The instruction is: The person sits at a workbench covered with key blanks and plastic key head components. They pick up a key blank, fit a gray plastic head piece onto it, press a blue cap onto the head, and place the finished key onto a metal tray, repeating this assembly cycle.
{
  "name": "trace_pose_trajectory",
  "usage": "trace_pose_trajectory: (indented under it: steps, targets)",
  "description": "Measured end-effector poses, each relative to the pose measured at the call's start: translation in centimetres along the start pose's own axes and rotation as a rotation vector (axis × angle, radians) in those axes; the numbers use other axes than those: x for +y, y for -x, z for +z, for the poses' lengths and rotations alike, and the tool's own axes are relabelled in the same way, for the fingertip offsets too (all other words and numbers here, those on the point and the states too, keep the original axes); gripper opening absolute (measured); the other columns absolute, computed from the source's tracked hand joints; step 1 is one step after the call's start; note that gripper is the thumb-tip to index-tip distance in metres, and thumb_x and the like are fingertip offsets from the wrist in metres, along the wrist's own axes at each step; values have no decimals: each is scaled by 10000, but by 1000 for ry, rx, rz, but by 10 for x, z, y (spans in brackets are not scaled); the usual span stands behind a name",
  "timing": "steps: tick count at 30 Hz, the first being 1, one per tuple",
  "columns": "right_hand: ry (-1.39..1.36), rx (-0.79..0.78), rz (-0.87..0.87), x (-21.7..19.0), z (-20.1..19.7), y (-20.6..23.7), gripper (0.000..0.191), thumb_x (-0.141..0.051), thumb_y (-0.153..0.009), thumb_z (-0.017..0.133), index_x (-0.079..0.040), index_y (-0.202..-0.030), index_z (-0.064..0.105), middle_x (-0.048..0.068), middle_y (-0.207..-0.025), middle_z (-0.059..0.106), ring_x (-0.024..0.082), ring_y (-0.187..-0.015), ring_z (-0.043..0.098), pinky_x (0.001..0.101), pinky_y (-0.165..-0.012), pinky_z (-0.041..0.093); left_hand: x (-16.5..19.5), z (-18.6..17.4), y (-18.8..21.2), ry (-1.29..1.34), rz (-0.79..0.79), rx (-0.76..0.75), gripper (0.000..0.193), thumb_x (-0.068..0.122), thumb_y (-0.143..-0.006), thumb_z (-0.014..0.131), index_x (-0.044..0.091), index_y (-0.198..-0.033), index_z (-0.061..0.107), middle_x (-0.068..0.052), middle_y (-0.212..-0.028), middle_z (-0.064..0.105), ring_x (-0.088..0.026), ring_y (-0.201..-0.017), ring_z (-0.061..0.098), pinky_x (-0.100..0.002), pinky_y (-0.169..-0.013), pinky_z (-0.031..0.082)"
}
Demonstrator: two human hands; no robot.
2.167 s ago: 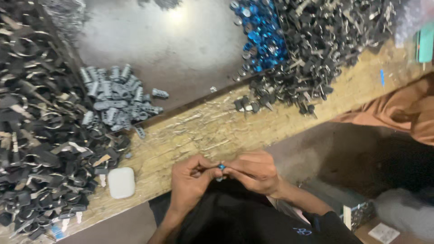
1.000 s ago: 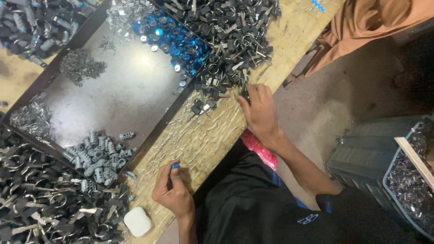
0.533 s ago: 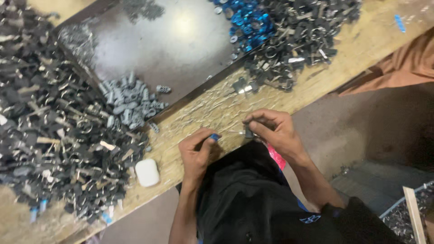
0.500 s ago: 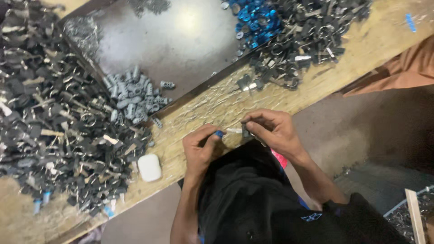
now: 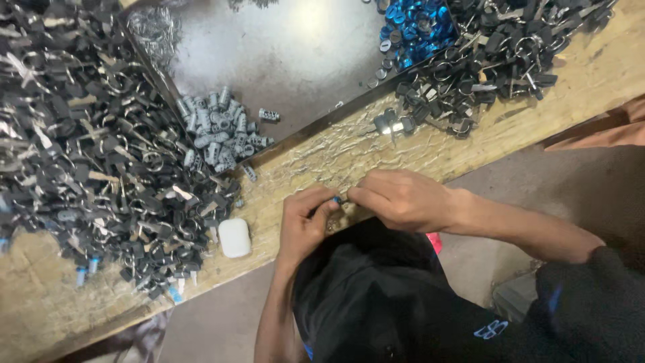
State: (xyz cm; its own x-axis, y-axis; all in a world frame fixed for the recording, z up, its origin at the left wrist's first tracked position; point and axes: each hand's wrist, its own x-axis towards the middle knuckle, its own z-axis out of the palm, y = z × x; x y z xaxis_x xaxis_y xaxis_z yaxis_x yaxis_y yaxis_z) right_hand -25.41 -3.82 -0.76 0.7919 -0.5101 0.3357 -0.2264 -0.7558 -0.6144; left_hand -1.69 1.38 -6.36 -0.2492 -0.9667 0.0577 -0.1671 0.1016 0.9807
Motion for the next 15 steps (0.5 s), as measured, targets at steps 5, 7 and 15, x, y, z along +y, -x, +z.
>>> trace_pose_trajectory:
  steps: [5, 7, 15]
  targets:
    - [18, 185, 99, -3, 25, 12, 379, 43, -821, 714, 64, -1175, 581, 150, -852, 601, 337, -742, 625, 429, -617, 499, 15, 14, -5, -120, 101, 150, 174, -78, -843, 672, -31, -1010, 685, -148, -801, 647, -301, -682, 661, -358, -597, 511]
    - [22, 282, 153, -3, 37, 10, 374, 45, -841, 732, 74, -1182, 583, 150, -848, 600, 330, -732, 621, 420, -602, 491, 16, 24, -5, -93, 67, 202, 173, -87, -848, 663, -35, -1011, 685, -146, -799, 654, -297, -663, 667, -355, -577, 512]
    - [74, 23, 146, 33, -1, -18, 658, -108, -663, 775, 13, -1285, 597, 104, -805, 627, 298, -692, 646, 408, -596, 515, 18, 38, -10, -169, -26, 328, 227, -65, -887, 676, -22, -1110, 683, -157, -933, 681, -325, -731, 707, -371, -602, 538]
